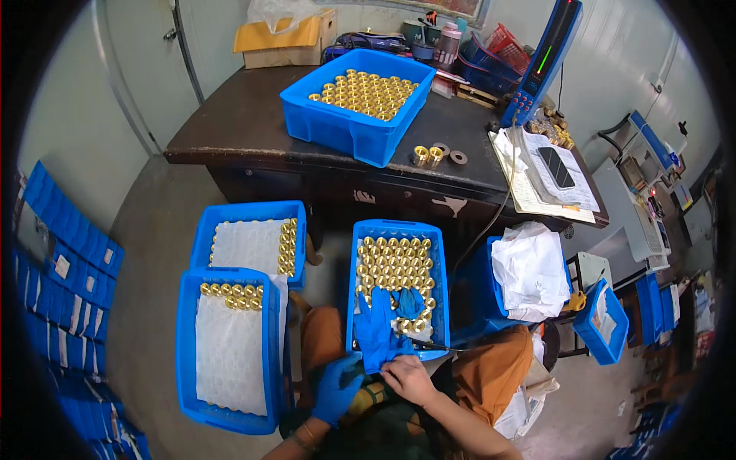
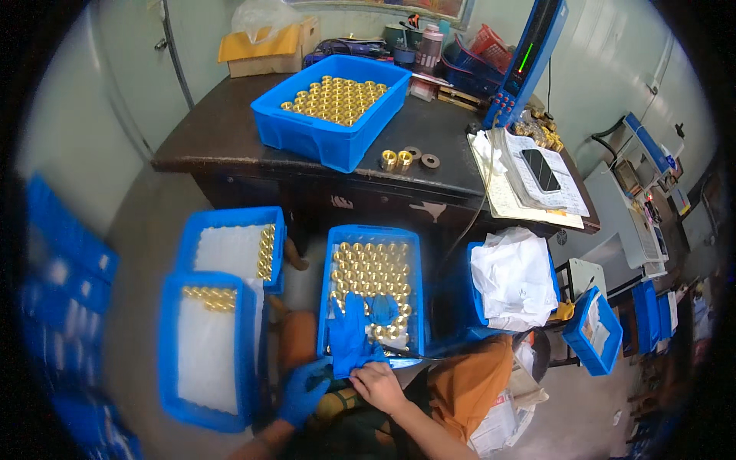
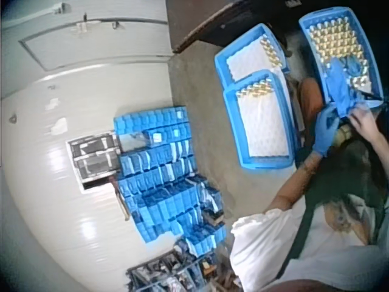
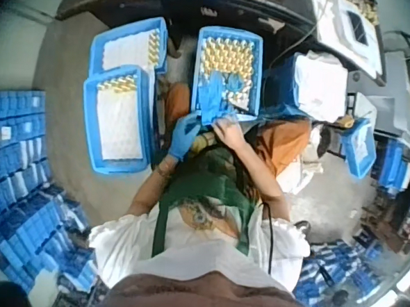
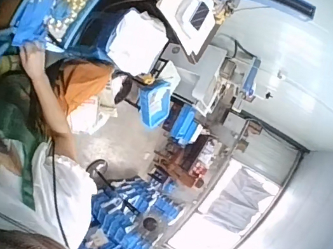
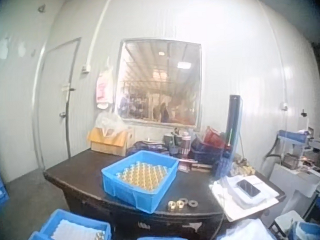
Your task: Inspecting and measuring small brass metal components using a digital gauge at an inspection station.
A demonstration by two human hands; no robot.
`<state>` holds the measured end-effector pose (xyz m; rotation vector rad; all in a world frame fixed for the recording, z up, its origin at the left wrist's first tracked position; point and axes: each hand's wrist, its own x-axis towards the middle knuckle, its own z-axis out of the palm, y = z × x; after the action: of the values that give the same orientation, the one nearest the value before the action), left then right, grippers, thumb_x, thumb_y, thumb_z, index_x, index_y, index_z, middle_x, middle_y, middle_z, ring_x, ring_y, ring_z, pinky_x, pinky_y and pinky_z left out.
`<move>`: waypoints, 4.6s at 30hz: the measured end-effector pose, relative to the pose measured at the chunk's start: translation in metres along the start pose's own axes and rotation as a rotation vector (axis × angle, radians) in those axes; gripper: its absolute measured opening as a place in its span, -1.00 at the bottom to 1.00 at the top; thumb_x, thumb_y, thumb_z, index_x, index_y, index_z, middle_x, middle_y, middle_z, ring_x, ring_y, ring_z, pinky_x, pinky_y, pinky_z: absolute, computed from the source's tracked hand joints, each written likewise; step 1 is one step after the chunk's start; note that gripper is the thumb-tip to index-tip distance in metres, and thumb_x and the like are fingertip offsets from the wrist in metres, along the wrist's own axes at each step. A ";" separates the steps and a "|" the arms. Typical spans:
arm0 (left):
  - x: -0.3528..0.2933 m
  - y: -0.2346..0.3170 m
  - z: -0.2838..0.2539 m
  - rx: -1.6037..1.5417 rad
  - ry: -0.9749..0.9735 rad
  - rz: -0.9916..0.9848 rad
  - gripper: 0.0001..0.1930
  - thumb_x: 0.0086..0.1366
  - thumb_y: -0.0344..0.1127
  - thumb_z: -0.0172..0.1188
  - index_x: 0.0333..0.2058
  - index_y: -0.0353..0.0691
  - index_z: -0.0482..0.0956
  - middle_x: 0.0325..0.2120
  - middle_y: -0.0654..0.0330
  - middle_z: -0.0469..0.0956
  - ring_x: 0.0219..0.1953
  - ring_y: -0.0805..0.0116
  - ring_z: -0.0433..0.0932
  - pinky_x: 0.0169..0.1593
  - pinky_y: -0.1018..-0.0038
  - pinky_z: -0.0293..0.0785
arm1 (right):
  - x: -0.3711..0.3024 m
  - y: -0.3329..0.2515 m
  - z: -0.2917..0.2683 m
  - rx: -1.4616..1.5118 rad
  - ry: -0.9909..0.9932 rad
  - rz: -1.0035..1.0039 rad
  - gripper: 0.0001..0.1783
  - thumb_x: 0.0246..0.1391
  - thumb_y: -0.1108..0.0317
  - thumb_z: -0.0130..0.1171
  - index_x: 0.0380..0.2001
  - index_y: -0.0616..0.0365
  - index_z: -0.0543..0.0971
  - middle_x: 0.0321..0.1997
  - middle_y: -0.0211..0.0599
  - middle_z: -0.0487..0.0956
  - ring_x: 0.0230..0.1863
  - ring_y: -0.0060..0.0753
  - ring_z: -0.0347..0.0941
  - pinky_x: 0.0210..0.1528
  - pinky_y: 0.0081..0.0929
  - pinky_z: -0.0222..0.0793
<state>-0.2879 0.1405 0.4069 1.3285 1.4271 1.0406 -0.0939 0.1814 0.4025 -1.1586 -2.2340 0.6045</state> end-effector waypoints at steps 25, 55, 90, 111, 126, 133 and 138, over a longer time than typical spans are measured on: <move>0.020 0.086 0.048 -0.428 -0.266 -0.103 -0.84 0.15 -0.43 0.17 -0.27 -0.30 0.53 -0.44 0.26 0.52 -0.42 0.55 0.46 -0.28 0.59 0.41 | 0.004 -0.043 -0.083 0.510 0.108 0.576 -0.75 0.08 0.27 0.10 -0.50 0.26 0.46 -0.63 -0.33 0.47 -0.59 -0.65 0.33 -0.52 -0.63 0.26; -0.008 0.109 0.074 0.103 -0.496 0.754 -0.84 0.08 -0.39 0.15 -0.31 -0.22 0.52 -0.34 0.11 0.45 -0.23 0.11 0.41 -0.14 0.30 0.35 | -0.034 -0.077 -0.092 1.885 0.750 0.806 -0.57 0.16 0.31 -0.12 0.03 0.37 0.30 -0.01 -0.12 0.44 -0.10 -0.35 0.43 -0.05 -0.46 0.38; -0.060 0.119 0.136 0.277 -0.137 0.543 -0.81 0.16 -0.29 0.11 -0.25 -0.15 0.51 -0.49 0.05 0.51 -0.49 0.10 0.49 -0.49 0.29 0.40 | -0.049 -0.028 -0.097 1.883 0.506 0.567 -0.42 0.18 0.04 -0.16 0.16 0.18 0.20 0.22 -0.14 0.22 0.16 -0.20 0.24 0.15 -0.31 0.22; -0.073 0.135 0.104 0.093 -0.324 0.431 -0.84 0.15 -0.31 0.14 -0.28 -0.15 0.48 -0.60 0.03 0.48 -0.58 0.04 0.48 -0.56 0.25 0.37 | 0.042 -0.075 -0.137 2.163 0.558 0.136 -0.37 0.22 0.02 -0.31 0.19 0.26 0.10 0.17 -0.14 0.28 0.11 -0.30 0.26 0.23 -0.40 0.05; 0.009 0.168 0.093 0.574 -0.131 0.739 -0.72 0.02 -0.12 0.22 -0.47 -0.23 0.51 -0.51 0.06 0.37 -0.37 0.08 0.33 -0.29 0.24 0.29 | 0.046 -0.025 -0.092 -0.822 0.087 0.204 -0.27 -0.01 0.01 -0.02 0.23 -0.01 0.12 0.35 -0.14 -0.04 0.38 -0.07 -0.27 0.24 0.26 -0.43; 0.014 0.151 0.117 0.508 0.020 0.778 -0.73 0.08 -0.11 0.15 -0.51 -0.23 0.54 -0.52 0.01 0.42 -0.39 0.06 0.39 -0.30 0.23 0.33 | 0.050 -0.020 -0.099 -0.862 0.212 0.247 -0.35 0.05 0.03 -0.05 0.19 0.05 0.19 0.33 -0.12 0.00 0.37 -0.03 -0.23 0.20 0.34 -0.37; -0.003 0.164 0.113 0.443 -0.154 0.596 -0.71 0.17 -0.09 0.07 -0.41 -0.22 0.55 -0.64 -0.02 0.48 -0.62 0.02 0.46 -0.52 0.22 0.36 | 0.050 -0.031 -0.108 -0.824 0.391 0.375 -0.32 -0.02 -0.04 0.01 0.17 -0.05 0.22 0.30 -0.19 0.10 0.33 -0.11 -0.06 0.14 0.36 -0.24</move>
<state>-0.1389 0.1495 0.5385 2.1981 1.2065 0.9846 -0.0660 0.2220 0.5156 -1.9121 -1.9476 -0.4566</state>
